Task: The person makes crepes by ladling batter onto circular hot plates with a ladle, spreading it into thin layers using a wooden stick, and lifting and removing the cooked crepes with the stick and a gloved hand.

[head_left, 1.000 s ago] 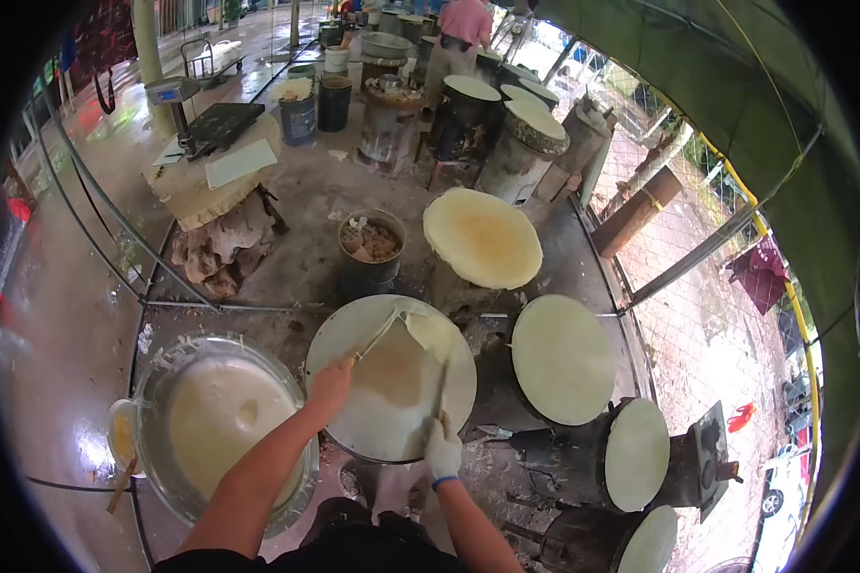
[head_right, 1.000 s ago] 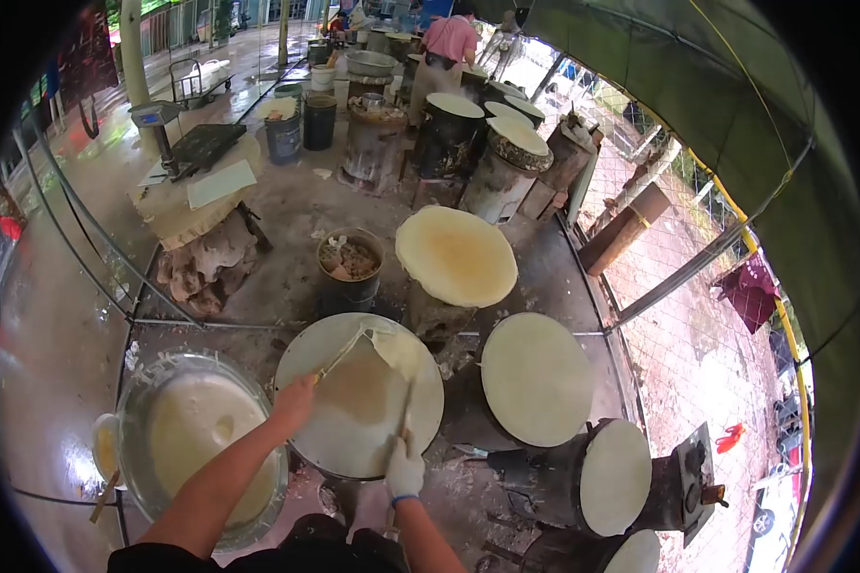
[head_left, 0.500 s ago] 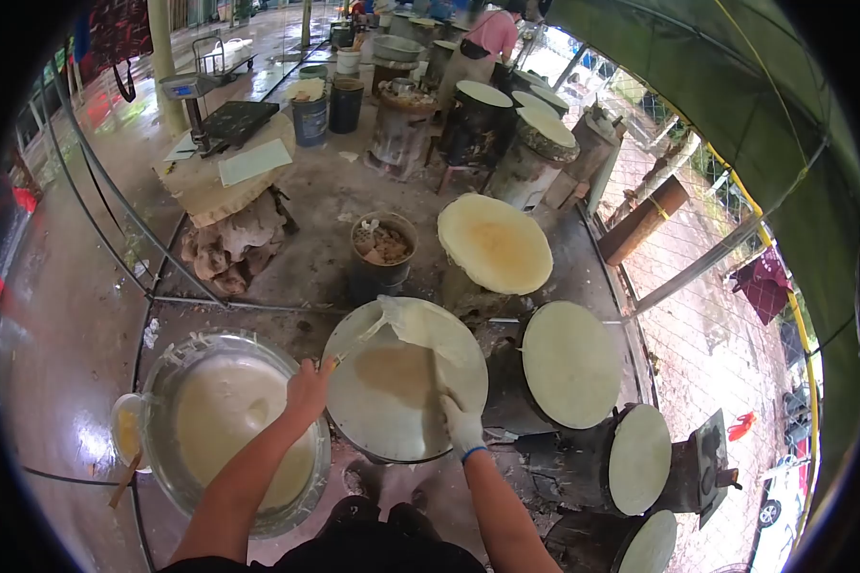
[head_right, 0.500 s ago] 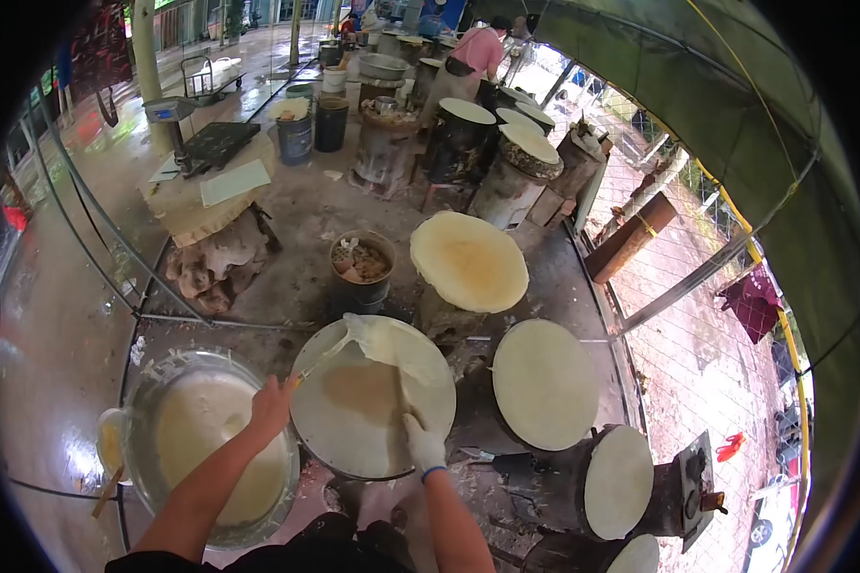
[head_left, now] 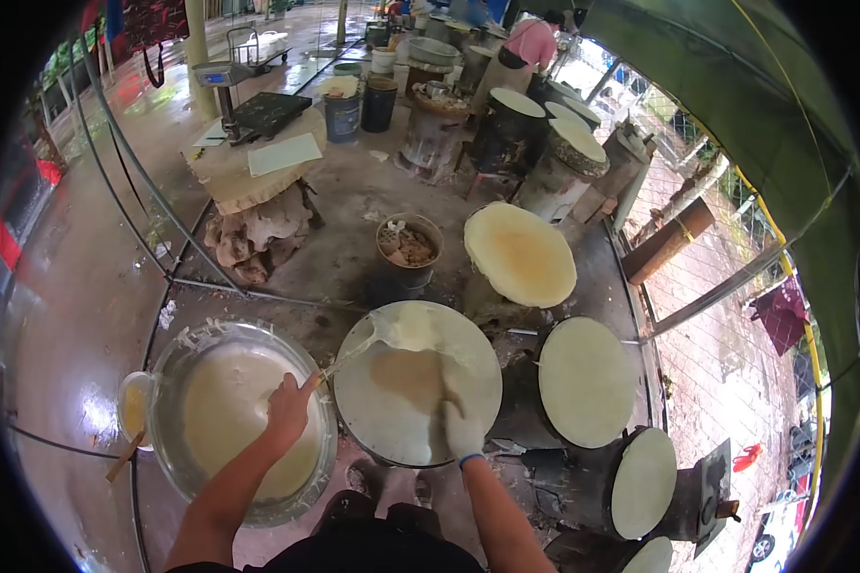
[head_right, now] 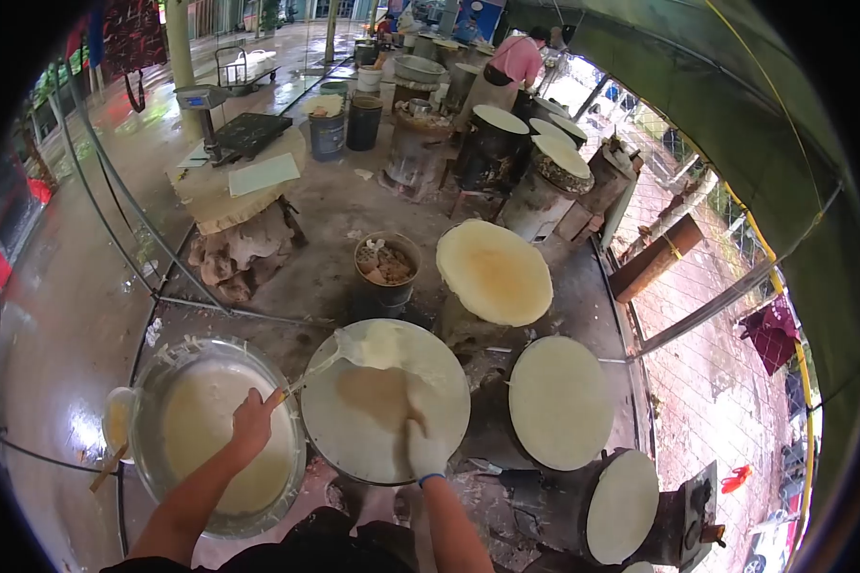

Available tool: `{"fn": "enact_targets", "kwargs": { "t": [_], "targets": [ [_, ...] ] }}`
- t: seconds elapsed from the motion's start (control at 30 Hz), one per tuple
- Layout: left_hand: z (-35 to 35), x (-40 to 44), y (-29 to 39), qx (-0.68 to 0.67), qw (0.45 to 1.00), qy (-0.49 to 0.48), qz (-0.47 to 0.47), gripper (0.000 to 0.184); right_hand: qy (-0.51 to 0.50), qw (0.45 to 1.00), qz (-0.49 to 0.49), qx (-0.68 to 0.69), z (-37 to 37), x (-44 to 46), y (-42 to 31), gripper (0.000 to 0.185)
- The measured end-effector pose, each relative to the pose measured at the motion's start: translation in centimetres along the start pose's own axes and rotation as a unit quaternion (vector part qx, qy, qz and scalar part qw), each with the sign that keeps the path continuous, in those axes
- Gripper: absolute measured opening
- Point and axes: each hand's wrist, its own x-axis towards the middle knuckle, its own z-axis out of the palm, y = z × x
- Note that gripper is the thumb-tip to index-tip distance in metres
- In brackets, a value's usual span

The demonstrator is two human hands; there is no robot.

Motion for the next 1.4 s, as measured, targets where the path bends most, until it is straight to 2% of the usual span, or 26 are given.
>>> {"fn": "enact_targets", "kwargs": {
  "t": [0.03,0.07,0.13,0.17,0.2,0.27,0.3,0.37,0.4,0.43,0.53,0.63,0.73,0.77,0.87,0.93,0.97,1.03,1.07,1.17,1.27,1.4],
  "targets": [
    [0.2,-0.5,0.3,-0.002,1.0,0.002,-0.001,0.056,-0.049,0.994,-0.039,-0.087,-0.2,0.1,-2.3,0.034],
    [0.6,-1.1,0.3,0.0,1.0,0.005,-0.016,0.054,-0.13,0.991,0.039,-0.007,-1.4,0.3,-4.2,0.035],
    [1.4,-2.3,-0.4,0.003,0.999,0.018,-0.051,0.05,-0.284,0.929,0.185,0.148,-3.3,1.7,-5.7,0.037],
    [1.6,-3.4,-1.2,-0.031,0.994,0.011,-0.102,0.047,-0.253,0.947,0.172,0.097,-3.6,1.9,-4.1,0.039],
    [1.7,-4.6,-2.2,-0.065,0.986,0.005,-0.153,0.044,-0.216,0.952,0.175,0.13,-4.1,1.9,-2.2,0.04],
    [0.8,-5.9,-2.2,-0.096,0.978,0.017,-0.183,0.039,-0.146,0.954,0.177,0.195,-4.4,2.7,0.9,0.043],
    [-0.5,-6.8,-1.5,-0.093,0.982,0.029,-0.16,0.037,-0.079,0.939,0.202,0.265,-3.3,3.0,1.2,0.04],
    [-1.0,-7.6,0.0,-0.122,0.98,0.076,-0.135,0.035,-0.204,0.969,0.125,0.06,-3.2,3.7,-2.8,0.039],
    [-0.9,-7.8,0.8,-0.153,0.973,0.11,-0.134,0.035,-0.262,0.961,0.082,-0.045,-3.8,3.9,-5.7,0.038],
    [-0.8,-8.1,1.4,-0.184,0.963,0.144,-0.131,0.035,-0.344,0.923,0.156,0.076,-4.8,3.8,-8.6,0.038],
    [0.2,-8.8,2.0,-0.267,0.931,0.212,-0.127,0.032,-0.342,0.939,0.001,0.038,-7.2,4.7,-6.0,0.036],
    [0.8,-10.2,2.6,-0.374,0.857,0.152,-0.319,0.015,-0.203,0.949,0.169,0.174,-6.9,7.6,-2.1,0.033],
    [-1.0,-10.2,5.5,-0.534,0.743,0.121,-0.386,0.012,-0.321,0.946,0.033,0.008,-6.0,9.4,-4.3,0.033],
    [-0.9,-10.7,6.1,-0.558,0.718,0.129,-0.395,0.013,-0.416,0.908,0.023,0.031,-5.3,9.2,-4.6,0.034],
    [-0.3,-12.4,7.8,-0.623,0.634,0.154,-0.431,0.015,-0.495,0.849,0.11,0.15,-6.5,7.1,-3.7,0.036],
    [-0.7,-14.2,8.5,-0.652,0.567,0.17,-0.474,0.013,-0.43,0.882,0.102,0.165,-6.5,9.9,-1.7,0.031],
    [-0.8,-15.2,8.8,-0.646,0.568,0.174,-0.48,0.013,-0.396,0.896,0.102,0.173,-6.5,10.6,-0.5,0.029],
    [-0.8,-16.8,9.5,-0.636,0.571,0.18,-0.488,0.012,-0.397,0.905,0.073,0.135,-5.8,12.4,-2.6,0.028],
    [-0.6,-17.4,9.8,-0.643,0.555,0.193,-0.492,0.012,-0.397,0.909,0.056,0.118,-5.5,13.0,-3.7,0.028],
    [-0.4,-19.6,10.9,-0.652,0.52,0.218,-0.506,0.012,-0.541,0.839,0.052,0.029,-7.1,10.5,-6.1,0.028],
    [-0.3,-21.1,11.8,-0.652,0.505,0.233,-0.515,0.012,-0.606,0.765,0.146,0.16,-9.4,9.3,-1.4,0.026],
    [0.1,-23.1,13.2,-0.645,0.497,0.23,-0.533,0.01,-0.509,0.833,0.145,0.163,-7.2,14.1,-1.2,0.02]
  ]
}}
